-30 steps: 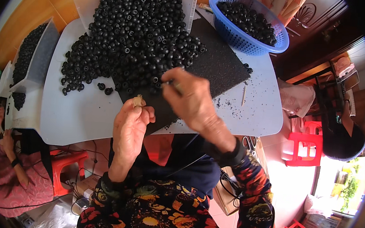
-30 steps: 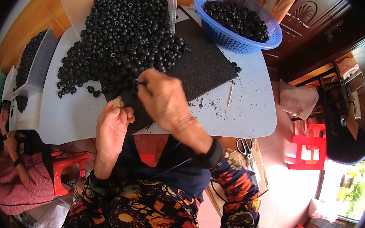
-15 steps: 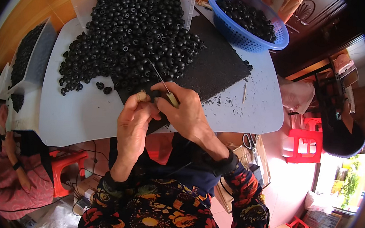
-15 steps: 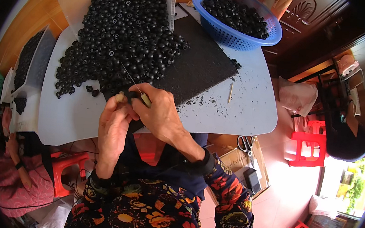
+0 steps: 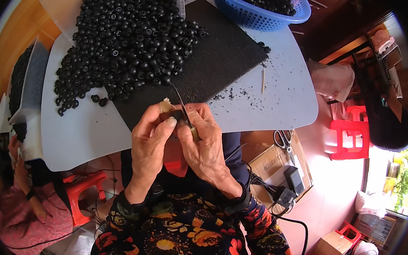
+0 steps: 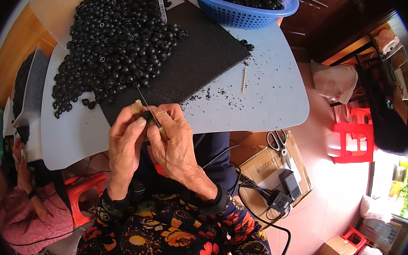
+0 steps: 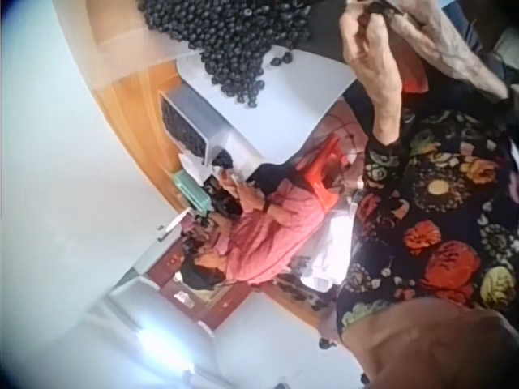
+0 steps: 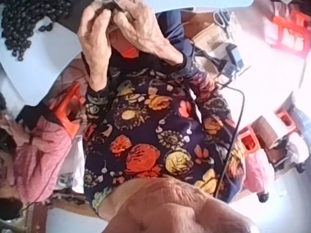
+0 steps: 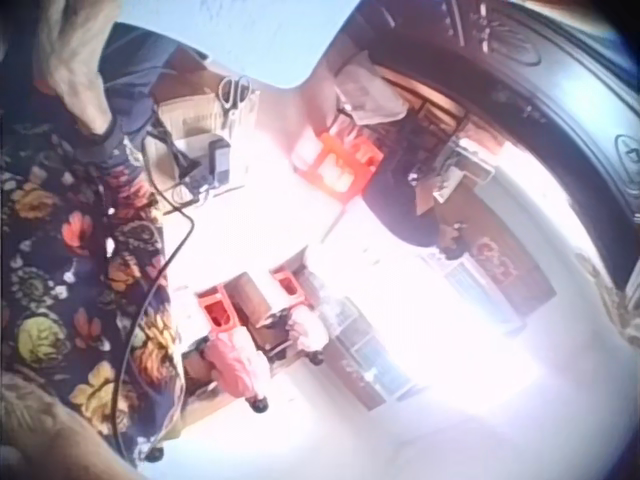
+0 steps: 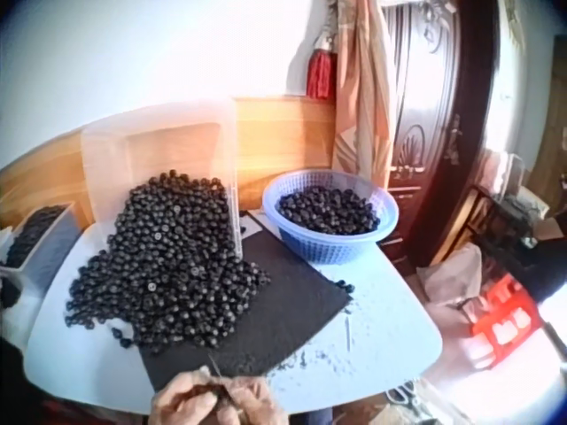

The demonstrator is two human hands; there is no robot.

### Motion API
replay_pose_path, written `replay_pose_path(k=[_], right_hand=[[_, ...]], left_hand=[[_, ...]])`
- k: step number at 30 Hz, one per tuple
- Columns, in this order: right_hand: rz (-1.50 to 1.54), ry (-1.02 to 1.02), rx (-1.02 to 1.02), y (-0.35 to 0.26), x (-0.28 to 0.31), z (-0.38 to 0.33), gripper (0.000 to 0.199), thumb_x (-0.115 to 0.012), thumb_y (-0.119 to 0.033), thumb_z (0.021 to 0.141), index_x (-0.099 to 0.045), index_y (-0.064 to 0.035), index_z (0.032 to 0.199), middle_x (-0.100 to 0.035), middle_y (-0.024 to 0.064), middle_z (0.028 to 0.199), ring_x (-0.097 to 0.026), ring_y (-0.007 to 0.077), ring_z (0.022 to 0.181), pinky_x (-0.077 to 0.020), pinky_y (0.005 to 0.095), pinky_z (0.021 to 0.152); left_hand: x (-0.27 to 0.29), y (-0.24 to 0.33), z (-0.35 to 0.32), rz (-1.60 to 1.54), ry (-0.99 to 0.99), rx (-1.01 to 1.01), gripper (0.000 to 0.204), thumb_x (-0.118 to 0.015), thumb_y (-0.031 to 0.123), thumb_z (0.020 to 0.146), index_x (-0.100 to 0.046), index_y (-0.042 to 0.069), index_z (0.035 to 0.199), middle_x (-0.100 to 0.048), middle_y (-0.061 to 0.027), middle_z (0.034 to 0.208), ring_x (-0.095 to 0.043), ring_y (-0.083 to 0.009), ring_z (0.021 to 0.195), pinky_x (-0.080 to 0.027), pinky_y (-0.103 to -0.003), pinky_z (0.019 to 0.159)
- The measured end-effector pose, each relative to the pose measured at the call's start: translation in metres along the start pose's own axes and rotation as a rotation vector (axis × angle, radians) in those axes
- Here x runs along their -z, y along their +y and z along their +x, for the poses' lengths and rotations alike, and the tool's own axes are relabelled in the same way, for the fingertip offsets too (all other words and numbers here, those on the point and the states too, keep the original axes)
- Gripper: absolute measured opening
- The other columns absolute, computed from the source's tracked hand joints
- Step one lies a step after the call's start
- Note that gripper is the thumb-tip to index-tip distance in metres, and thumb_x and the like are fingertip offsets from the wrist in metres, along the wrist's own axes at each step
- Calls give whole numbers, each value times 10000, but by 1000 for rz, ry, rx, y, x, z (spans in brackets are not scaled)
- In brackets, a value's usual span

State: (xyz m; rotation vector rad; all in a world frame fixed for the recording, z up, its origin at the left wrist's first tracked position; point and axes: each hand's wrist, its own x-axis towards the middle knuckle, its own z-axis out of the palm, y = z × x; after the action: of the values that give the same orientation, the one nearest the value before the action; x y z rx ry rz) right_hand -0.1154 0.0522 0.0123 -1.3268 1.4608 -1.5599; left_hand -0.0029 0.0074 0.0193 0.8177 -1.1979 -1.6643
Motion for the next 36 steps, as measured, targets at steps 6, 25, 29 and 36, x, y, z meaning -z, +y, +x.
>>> replay_pose_path(k=[6,25,29,36], right_hand=[[-151,30,51,-7,0,-1,260,-518,-42,852,-561,49,1092,-532,183,989,-600,278,774,-491,335,662],[-513,-179,102,-3,32,-15,225,-639,-127,762,-485,-43,901,-554,97,726,-580,297,589,-453,378,494],[-478,-174,108,-8,30,-14,161,-619,-44,768,-479,-18,842,-531,127,691,-559,317,568,-431,371,494],[-526,-173,150,-1,34,-18,234,-632,-164,786,-496,-39,930,-567,84,718,-580,289,561,-454,370,466]], left_hand=[[4,-3,0,81,-30,-33,212,-548,94,907,-547,-12,1091,-553,15,916,-489,-41,822,-412,-181,748],[4,2,2,-224,-132,178,231,-493,9,846,-558,-30,1064,-582,-56,909,-545,-122,840,-438,-268,800],[7,-1,1,-260,-175,186,241,-491,-4,835,-559,-40,1064,-594,-78,965,-560,-129,897,-441,-274,835],[5,0,-1,-251,-214,204,237,-499,7,837,-560,-39,1061,-598,-89,990,-565,-135,912,-444,-281,850]])
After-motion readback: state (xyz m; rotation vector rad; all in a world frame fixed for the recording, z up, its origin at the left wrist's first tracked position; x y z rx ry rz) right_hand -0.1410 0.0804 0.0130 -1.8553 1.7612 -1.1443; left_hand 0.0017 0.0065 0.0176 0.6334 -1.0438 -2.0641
